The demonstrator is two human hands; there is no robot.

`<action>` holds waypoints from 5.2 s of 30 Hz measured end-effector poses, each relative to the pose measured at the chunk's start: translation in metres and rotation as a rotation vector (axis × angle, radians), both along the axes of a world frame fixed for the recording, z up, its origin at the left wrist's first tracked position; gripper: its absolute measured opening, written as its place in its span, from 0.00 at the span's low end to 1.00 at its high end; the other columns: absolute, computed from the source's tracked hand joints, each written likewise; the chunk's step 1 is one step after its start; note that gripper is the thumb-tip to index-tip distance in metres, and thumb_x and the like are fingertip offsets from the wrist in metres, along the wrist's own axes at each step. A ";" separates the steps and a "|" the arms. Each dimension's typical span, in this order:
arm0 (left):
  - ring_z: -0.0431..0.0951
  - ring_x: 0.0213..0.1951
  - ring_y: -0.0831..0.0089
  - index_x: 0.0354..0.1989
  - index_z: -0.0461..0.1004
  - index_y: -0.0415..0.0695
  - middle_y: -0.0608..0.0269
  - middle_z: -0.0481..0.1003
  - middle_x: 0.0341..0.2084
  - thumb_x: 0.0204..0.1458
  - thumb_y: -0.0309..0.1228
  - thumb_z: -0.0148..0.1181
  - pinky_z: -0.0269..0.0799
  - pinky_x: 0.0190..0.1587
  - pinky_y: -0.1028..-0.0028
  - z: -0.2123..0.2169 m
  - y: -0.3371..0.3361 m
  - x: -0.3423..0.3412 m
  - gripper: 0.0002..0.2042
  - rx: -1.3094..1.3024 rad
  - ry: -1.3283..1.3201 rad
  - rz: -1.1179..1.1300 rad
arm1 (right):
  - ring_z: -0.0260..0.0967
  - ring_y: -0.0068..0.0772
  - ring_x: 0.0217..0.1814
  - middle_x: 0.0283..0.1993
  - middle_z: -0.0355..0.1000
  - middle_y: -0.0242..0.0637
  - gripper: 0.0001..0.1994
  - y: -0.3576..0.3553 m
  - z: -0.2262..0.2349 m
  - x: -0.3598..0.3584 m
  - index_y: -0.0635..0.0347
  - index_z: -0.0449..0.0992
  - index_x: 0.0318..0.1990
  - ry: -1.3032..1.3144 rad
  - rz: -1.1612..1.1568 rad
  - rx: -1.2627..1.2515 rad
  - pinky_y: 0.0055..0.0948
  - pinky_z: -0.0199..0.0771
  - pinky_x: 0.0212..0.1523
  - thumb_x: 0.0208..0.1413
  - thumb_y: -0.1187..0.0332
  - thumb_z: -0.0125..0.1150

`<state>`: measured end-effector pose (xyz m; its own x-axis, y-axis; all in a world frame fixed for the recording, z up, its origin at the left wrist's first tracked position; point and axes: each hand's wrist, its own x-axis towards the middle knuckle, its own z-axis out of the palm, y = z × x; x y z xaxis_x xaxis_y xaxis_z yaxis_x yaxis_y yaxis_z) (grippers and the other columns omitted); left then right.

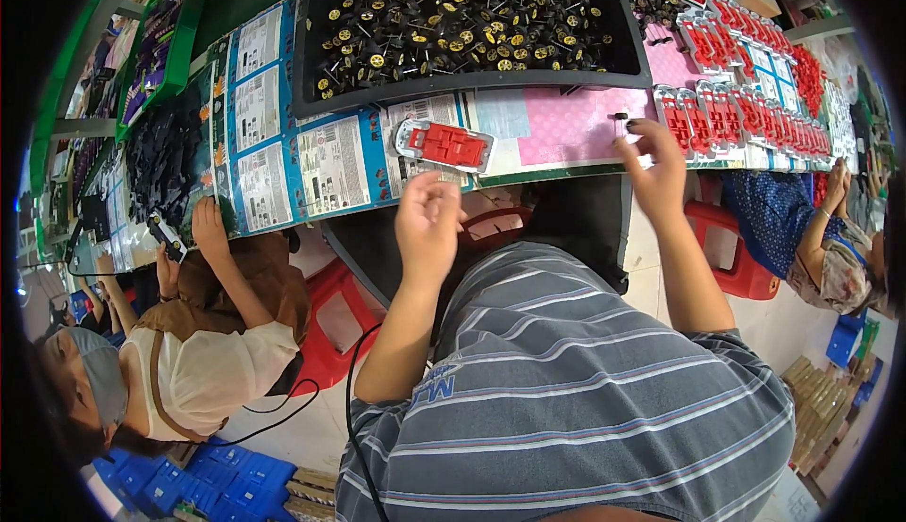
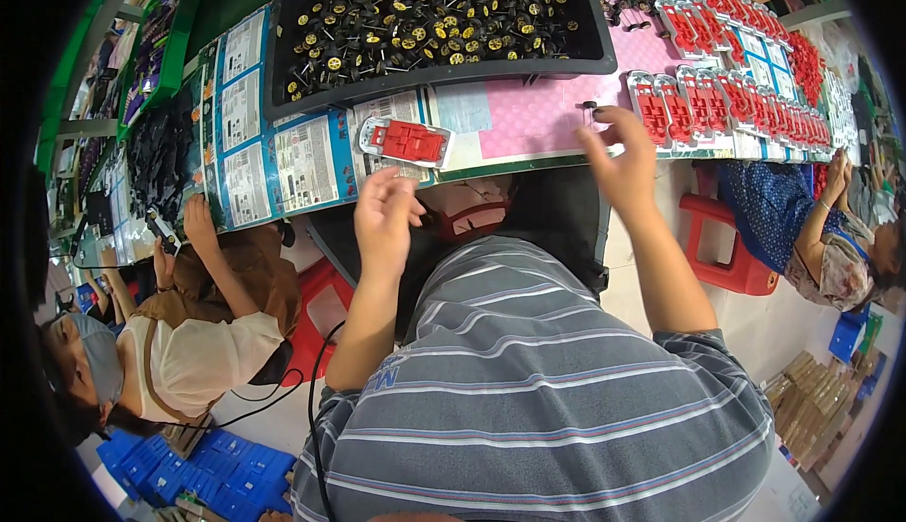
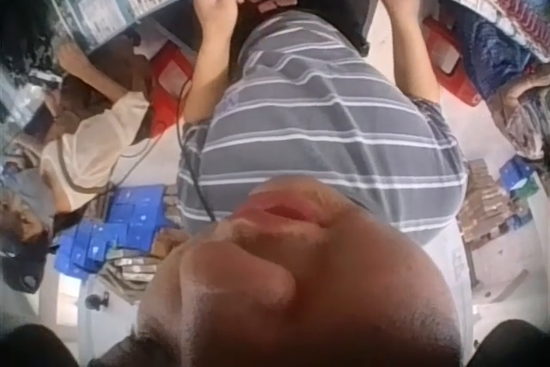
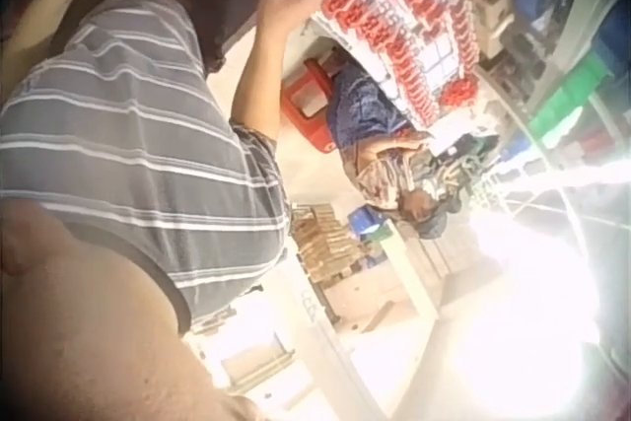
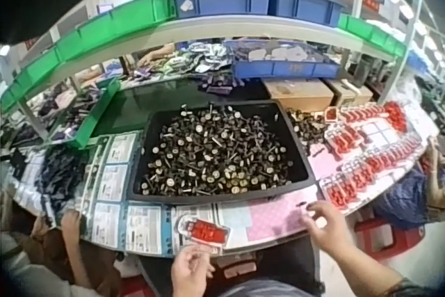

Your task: The person assembles toy cars by taking wheel axles from a tray, fitting them into toy car bodies by hand, and placing the assembled cars on the table.

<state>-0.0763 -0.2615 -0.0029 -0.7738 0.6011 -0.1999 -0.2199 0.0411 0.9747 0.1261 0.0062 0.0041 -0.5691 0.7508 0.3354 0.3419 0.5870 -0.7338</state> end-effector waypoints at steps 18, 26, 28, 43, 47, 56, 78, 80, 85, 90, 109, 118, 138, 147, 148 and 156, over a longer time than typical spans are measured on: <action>0.80 0.24 0.76 0.40 0.68 0.39 0.61 0.77 0.30 0.56 0.29 0.68 0.73 0.23 0.77 0.008 0.044 -0.033 0.13 -0.146 -0.049 0.096 | 0.77 0.44 0.48 0.51 0.77 0.47 0.16 -0.030 0.011 -0.041 0.67 0.78 0.43 0.020 0.104 0.157 0.35 0.77 0.49 0.53 0.67 0.73; 0.76 0.26 0.80 0.52 0.65 0.40 0.59 0.76 0.40 0.61 0.27 0.62 0.69 0.25 0.81 0.008 0.033 -0.011 0.16 0.082 -0.157 -0.037 | 0.77 0.42 0.45 0.47 0.78 0.45 0.18 -0.038 0.032 -0.051 0.66 0.78 0.46 0.087 0.191 0.027 0.33 0.77 0.47 0.51 0.67 0.75; 0.77 0.29 0.80 0.54 0.64 0.39 0.59 0.76 0.42 0.61 0.27 0.63 0.72 0.27 0.81 0.006 0.033 -0.005 0.17 0.114 -0.154 -0.079 | 0.76 0.34 0.46 0.50 0.77 0.44 0.18 -0.054 0.055 -0.064 0.65 0.78 0.49 0.157 0.321 0.055 0.31 0.75 0.48 0.52 0.68 0.75; 0.80 0.49 0.67 0.57 0.65 0.37 0.55 0.76 0.49 0.56 0.24 0.66 0.78 0.53 0.68 0.009 0.034 0.028 0.22 0.084 0.350 -0.184 | 0.76 0.45 0.43 0.44 0.75 0.44 0.27 -0.103 0.053 -0.100 0.65 0.77 0.48 -0.028 0.396 0.047 0.35 0.78 0.45 0.43 0.60 0.81; 0.81 0.42 0.74 0.56 0.64 0.39 0.57 0.77 0.44 0.61 0.25 0.62 0.81 0.37 0.74 0.012 0.025 0.027 0.18 0.192 -0.176 -0.176 | 0.75 0.35 0.47 0.47 0.76 0.41 0.27 -0.074 0.049 -0.078 0.65 0.76 0.52 0.062 0.328 0.015 0.32 0.77 0.48 0.45 0.64 0.80; 0.75 0.27 0.82 0.52 0.68 0.41 0.63 0.78 0.36 0.61 0.28 0.63 0.69 0.27 0.81 0.005 0.027 0.013 0.14 0.179 -0.188 -0.134 | 0.70 0.51 0.61 0.59 0.72 0.45 0.22 0.006 0.011 -0.031 0.62 0.76 0.56 -0.406 0.356 0.354 0.40 0.72 0.61 0.51 0.73 0.69; 0.79 0.44 0.74 0.56 0.66 0.39 0.58 0.76 0.46 0.63 0.25 0.57 0.79 0.43 0.73 0.015 0.035 0.029 0.15 0.256 -0.085 0.035 | 0.74 0.50 0.53 0.51 0.74 0.47 0.37 -0.105 0.044 -0.067 0.66 0.74 0.55 -0.085 0.424 0.104 0.40 0.76 0.53 0.35 0.60 0.84; 0.80 0.40 0.75 0.56 0.65 0.39 0.58 0.76 0.45 0.62 0.25 0.59 0.79 0.40 0.75 0.020 0.034 0.028 0.16 0.259 -0.144 0.021 | 0.74 0.51 0.53 0.51 0.74 0.47 0.39 -0.102 0.048 -0.065 0.66 0.73 0.56 -0.057 0.434 0.082 0.40 0.76 0.53 0.35 0.59 0.84; 0.80 0.40 0.72 0.56 0.66 0.40 0.57 0.76 0.46 0.64 0.25 0.56 0.80 0.38 0.72 0.016 0.031 0.025 0.14 0.256 -0.147 0.014 | 0.74 0.51 0.52 0.51 0.74 0.46 0.42 -0.099 0.048 -0.058 0.65 0.71 0.59 -0.077 0.476 -0.045 0.40 0.76 0.53 0.35 0.57 0.84; 0.80 0.43 0.74 0.57 0.63 0.40 0.58 0.75 0.46 0.62 0.27 0.61 0.79 0.43 0.74 0.018 0.036 0.027 0.18 0.308 -0.263 -0.059 | 0.75 0.48 0.48 0.51 0.74 0.47 0.40 -0.102 0.039 -0.059 0.64 0.71 0.59 -0.109 0.485 -0.153 0.36 0.78 0.47 0.37 0.60 0.84; 0.79 0.52 0.57 0.66 0.60 0.46 0.54 0.72 0.57 0.69 0.33 0.50 0.85 0.41 0.55 0.013 -0.035 -0.074 0.19 0.296 -0.259 0.114 | 0.77 0.36 0.36 0.37 0.77 0.42 0.13 -0.033 0.004 -0.075 0.65 0.79 0.44 -0.037 0.319 0.020 0.31 0.77 0.38 0.54 0.70 0.72; 0.82 0.38 0.71 0.57 0.69 0.43 0.60 0.79 0.45 0.66 0.32 0.56 0.78 0.30 0.73 0.020 -0.065 -0.168 0.14 0.169 -0.133 0.181 | 0.76 0.43 0.34 0.36 0.74 0.43 0.08 -0.023 -0.024 -0.080 0.64 0.79 0.41 -0.061 0.249 0.182 0.35 0.77 0.37 0.53 0.76 0.66; 0.82 0.24 0.70 0.43 0.76 0.31 0.54 0.81 0.30 0.65 0.46 0.55 0.78 0.21 0.73 0.007 -0.108 -0.241 0.23 -0.400 0.155 0.603 | 0.75 0.48 0.40 0.38 0.75 0.43 0.08 -0.026 -0.023 -0.082 0.64 0.79 0.39 -0.116 0.259 0.241 0.38 0.77 0.41 0.51 0.75 0.66; 0.70 0.19 0.77 0.46 0.73 0.35 0.59 0.77 0.30 0.67 0.43 0.52 0.63 0.19 0.77 -0.042 -0.139 -0.177 0.19 -0.195 0.358 0.882 | 0.75 0.49 0.40 0.38 0.75 0.44 0.09 -0.024 -0.020 -0.079 0.64 0.80 0.40 -0.083 0.264 0.251 0.40 0.77 0.42 0.50 0.75 0.66; 0.69 0.20 0.77 0.46 0.73 0.36 0.60 0.76 0.30 0.68 0.41 0.52 0.62 0.21 0.77 -0.055 -0.133 -0.164 0.17 -0.111 0.270 0.883 | 0.75 0.50 0.41 0.38 0.75 0.44 0.09 -0.022 -0.022 -0.077 0.63 0.80 0.40 -0.074 0.261 0.276 0.41 0.77 0.42 0.50 0.75 0.66; 0.79 0.29 0.55 0.32 0.73 0.37 0.49 0.78 0.25 0.64 0.38 0.57 0.72 0.34 0.59 -0.152 -0.126 -0.078 0.15 -0.713 0.728 0.615 | 0.74 0.47 0.41 0.38 0.75 0.44 0.10 -0.019 -0.020 -0.072 0.62 0.80 0.40 -0.011 0.282 0.232 0.40 0.77 0.42 0.48 0.76 0.66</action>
